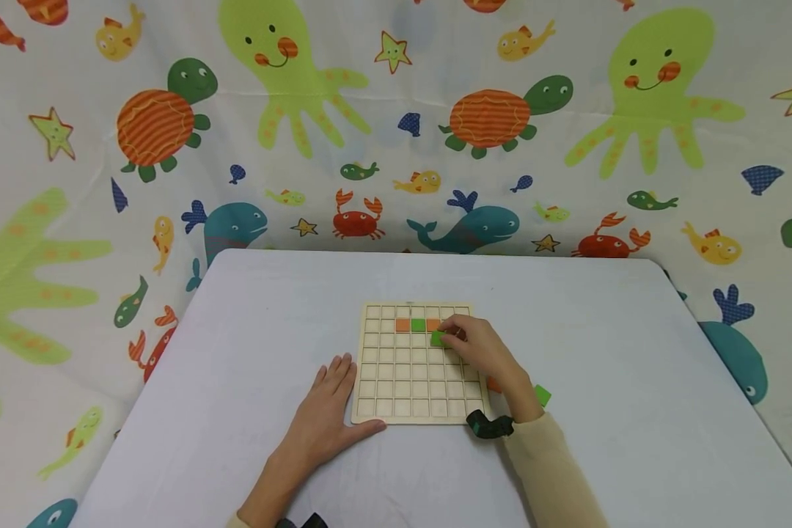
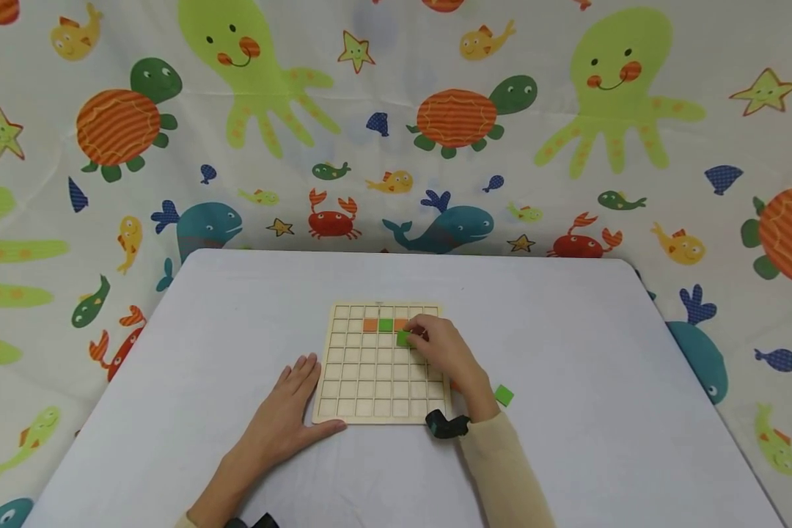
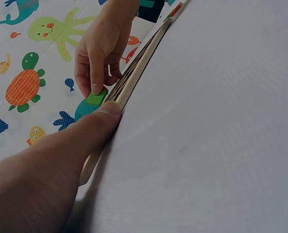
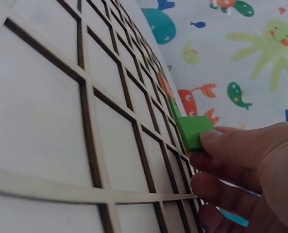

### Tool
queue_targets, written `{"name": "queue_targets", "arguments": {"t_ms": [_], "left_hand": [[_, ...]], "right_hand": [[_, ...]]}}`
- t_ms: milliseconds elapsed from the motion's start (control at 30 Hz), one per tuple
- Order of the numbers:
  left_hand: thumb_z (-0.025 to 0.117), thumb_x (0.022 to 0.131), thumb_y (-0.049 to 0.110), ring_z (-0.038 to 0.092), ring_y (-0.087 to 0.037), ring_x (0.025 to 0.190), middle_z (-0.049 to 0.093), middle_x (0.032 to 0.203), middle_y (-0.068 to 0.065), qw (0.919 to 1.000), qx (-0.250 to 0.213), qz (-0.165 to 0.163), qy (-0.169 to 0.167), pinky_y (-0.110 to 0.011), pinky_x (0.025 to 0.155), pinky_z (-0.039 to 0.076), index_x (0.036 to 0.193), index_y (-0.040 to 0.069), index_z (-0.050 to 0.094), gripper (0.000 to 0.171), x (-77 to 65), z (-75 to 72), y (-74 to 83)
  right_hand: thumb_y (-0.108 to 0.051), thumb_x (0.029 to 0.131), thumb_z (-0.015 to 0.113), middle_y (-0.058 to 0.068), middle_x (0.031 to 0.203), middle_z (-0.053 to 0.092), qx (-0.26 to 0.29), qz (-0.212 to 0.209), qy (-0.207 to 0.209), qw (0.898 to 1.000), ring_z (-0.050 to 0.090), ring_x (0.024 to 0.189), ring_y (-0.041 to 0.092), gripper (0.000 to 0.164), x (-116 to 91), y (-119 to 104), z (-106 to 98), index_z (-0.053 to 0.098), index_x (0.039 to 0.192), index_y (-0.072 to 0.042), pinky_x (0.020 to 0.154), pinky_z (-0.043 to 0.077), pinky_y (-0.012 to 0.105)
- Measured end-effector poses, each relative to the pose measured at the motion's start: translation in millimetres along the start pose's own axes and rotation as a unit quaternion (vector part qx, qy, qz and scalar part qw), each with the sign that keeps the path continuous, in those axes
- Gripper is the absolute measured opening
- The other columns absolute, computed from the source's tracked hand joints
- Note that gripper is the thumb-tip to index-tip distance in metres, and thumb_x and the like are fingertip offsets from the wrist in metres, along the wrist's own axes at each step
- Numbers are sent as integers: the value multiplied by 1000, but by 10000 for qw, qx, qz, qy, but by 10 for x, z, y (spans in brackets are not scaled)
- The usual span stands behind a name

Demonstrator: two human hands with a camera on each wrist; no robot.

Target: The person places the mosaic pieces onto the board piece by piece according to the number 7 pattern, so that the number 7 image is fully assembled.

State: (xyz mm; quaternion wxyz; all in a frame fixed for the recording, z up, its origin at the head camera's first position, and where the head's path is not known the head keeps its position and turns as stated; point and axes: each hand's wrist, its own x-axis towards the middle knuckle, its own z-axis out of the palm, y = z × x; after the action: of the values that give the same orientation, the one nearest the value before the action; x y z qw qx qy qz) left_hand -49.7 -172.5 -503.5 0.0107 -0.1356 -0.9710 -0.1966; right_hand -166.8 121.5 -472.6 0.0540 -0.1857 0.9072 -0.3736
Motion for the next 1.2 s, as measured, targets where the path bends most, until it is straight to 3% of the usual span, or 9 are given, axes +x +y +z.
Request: {"name": "queue_targets", "arguments": {"t_ms": [700, 900, 1200], "left_hand": [[66, 77, 76, 26, -33, 154, 31, 163, -18, 10000, -8, -32, -33, -50, 126, 24, 152, -3, 38, 112, 11, -5, -5], [65, 77, 76, 26, -33, 154, 31, 163, -18, 10000, 5, -17, -27, -50, 126, 24, 152, -3, 38, 112, 6, -5, -9], [64, 78, 77, 25, -33, 154, 30, 163, -18, 10000, -6, -10, -35, -50, 127, 24, 152, -3, 37, 112, 11, 11, -21]], "right_hand": [[-19, 98, 66, 2, 111, 72, -29, 244, 13, 9997, 64, 90, 13, 17, 23, -34, 88, 72, 113, -14, 83, 56, 32], [-16, 96, 68, 2, 105, 72, -192, 63, 209, 9996, 60, 84, 12, 14, 21, -25, 111, 75, 108, -13, 76, 53, 28], [-15, 94, 71, 3, 99, 72, -371, -191, 434, 9982, 67, 89, 16, 16, 23, -7, 123, 79, 107, -11, 77, 57, 30]]}}
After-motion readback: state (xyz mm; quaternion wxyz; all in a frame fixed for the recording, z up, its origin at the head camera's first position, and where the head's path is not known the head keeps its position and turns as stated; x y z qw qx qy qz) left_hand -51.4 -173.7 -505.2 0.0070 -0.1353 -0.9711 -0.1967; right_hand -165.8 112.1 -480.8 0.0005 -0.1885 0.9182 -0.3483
